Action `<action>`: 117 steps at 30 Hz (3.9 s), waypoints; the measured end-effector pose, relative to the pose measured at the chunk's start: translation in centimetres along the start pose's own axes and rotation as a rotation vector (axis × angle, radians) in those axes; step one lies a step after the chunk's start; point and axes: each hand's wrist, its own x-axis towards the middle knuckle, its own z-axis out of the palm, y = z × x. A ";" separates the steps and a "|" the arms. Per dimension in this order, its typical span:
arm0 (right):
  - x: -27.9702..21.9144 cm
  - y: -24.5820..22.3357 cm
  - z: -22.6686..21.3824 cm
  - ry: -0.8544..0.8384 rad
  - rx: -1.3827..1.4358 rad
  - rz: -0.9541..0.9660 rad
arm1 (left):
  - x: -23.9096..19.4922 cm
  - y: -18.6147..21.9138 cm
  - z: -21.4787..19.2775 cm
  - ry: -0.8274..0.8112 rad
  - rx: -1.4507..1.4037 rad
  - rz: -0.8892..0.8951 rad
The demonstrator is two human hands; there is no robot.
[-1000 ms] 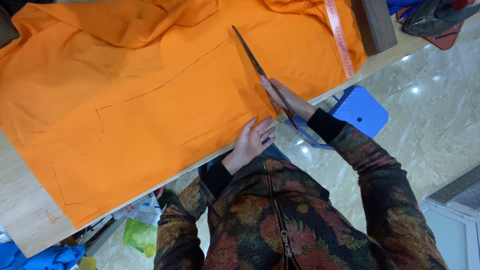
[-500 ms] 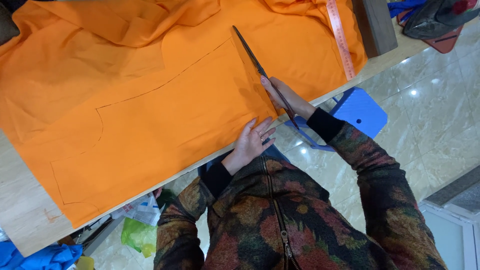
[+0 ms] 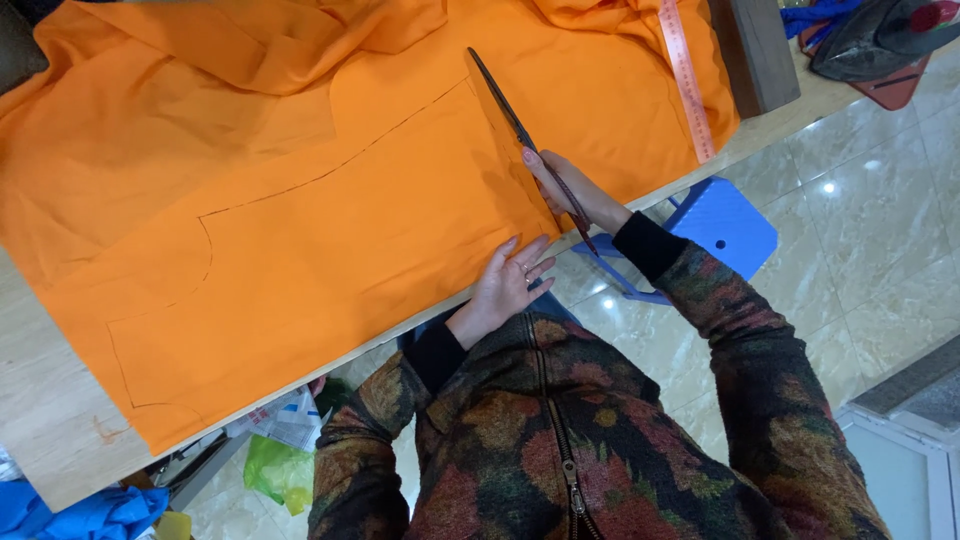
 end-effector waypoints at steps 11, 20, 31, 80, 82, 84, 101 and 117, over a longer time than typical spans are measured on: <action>-1.5 -1.5 -0.6 -0.160 0.057 0.051 | -4.2 2.6 3.5 -0.077 0.357 0.052; -0.4 -3.2 -6.9 -0.300 -0.253 -0.055 | -0.4 6.6 6.3 0.312 1.717 0.917; 5.8 -11.7 -17.5 -0.648 -0.482 -0.077 | 12.6 9.3 8.8 1.250 2.084 0.799; 22.2 -20.5 -16.8 -0.897 -1.136 -0.121 | 13.3 9.1 8.8 1.310 2.068 0.788; 22.2 -20.4 -16.2 -0.909 -1.145 -0.122 | 13.3 9.1 8.8 1.314 2.072 0.794; 22.7 -19.8 -15.4 -0.956 -1.236 -0.160 | 13.3 9.1 8.7 1.316 2.070 0.785; 20.2 -21.3 -12.9 -0.960 -1.268 -0.193 | 13.0 9.1 9.4 1.333 2.073 0.741; 17.2 -23.0 -8.8 -1.130 -1.199 -0.089 | 12.9 9.1 9.4 1.365 2.094 0.790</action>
